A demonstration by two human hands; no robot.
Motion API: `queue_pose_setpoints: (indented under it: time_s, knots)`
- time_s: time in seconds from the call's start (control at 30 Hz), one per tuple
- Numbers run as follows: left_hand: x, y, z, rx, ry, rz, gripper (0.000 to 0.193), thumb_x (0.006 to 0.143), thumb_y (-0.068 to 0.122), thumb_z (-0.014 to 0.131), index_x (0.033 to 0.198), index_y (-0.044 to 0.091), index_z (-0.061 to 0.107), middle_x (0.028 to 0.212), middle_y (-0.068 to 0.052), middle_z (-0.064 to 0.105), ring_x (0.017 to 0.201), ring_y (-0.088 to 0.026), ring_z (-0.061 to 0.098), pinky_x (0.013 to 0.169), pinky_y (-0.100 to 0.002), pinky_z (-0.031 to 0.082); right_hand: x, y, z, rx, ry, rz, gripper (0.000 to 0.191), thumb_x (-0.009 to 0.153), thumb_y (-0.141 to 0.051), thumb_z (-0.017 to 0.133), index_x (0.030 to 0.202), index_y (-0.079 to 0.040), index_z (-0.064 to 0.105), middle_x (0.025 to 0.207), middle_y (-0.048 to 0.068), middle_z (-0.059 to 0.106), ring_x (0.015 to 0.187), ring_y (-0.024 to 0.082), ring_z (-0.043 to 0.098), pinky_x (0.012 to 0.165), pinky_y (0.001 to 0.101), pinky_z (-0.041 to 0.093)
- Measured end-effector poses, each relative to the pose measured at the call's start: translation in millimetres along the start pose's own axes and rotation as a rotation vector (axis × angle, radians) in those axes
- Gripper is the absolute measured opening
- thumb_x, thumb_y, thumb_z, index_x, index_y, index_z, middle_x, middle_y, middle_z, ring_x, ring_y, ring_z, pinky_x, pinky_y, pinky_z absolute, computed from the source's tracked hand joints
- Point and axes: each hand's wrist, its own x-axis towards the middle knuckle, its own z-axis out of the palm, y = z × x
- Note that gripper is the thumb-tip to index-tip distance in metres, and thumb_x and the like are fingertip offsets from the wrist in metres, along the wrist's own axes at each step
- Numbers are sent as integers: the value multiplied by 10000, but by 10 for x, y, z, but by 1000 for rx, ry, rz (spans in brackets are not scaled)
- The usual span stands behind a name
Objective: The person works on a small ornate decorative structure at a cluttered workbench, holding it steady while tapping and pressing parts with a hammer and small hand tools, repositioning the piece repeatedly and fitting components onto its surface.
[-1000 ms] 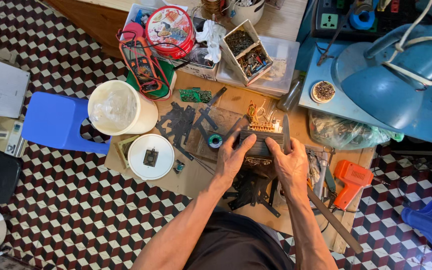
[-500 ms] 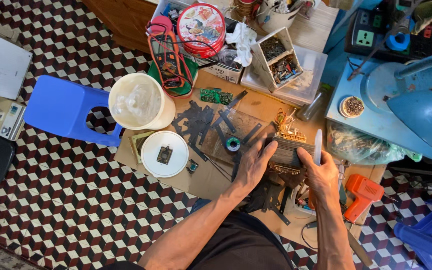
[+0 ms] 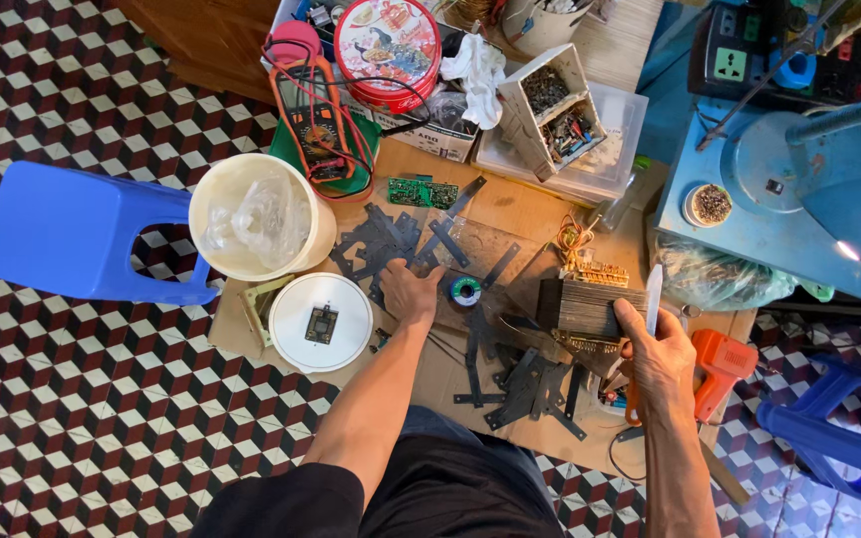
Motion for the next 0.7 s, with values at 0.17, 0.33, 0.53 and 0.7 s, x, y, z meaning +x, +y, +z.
queue_pose_setpoints:
  time_s: [0.17,0.33,0.53,0.7]
  knots:
    - [-12,28,-61,-67,-86,-90,572,759,413,848,1202,111,650,1201,-153,595,1120,-345,601,907,-477,515,-21,-4,-16,-11,29,5,480,872,-337,806,1192,-6,672,743,-12,559,548,46,455,440,231,354]
    - [7,-203,-15,-321,-161,-137,377,836,327,775,1143,108,760,1031,-124,743,967,-286,701,863,-409,531,8,14,-31,15,-3,7,477,863,-336,812,1177,-5,673,736,-16,546,547,45,445,442,226,339]
    - [-155,-143,252,-870,88,-110,304,896,236,749,1067,3,655,958,-101,752,852,-176,690,767,-295,546,-35,190,-362,95,-7,-53,394,946,-307,717,1218,-24,685,780,-33,589,587,32,482,480,202,362]
    - [-544,83,91,-1006,-85,59,266,992,260,650,1105,35,564,874,-47,678,793,-139,663,728,-251,565,27,328,-1111,70,-107,-225,301,1070,-182,555,1302,-36,680,861,-11,664,632,33,476,538,205,388]
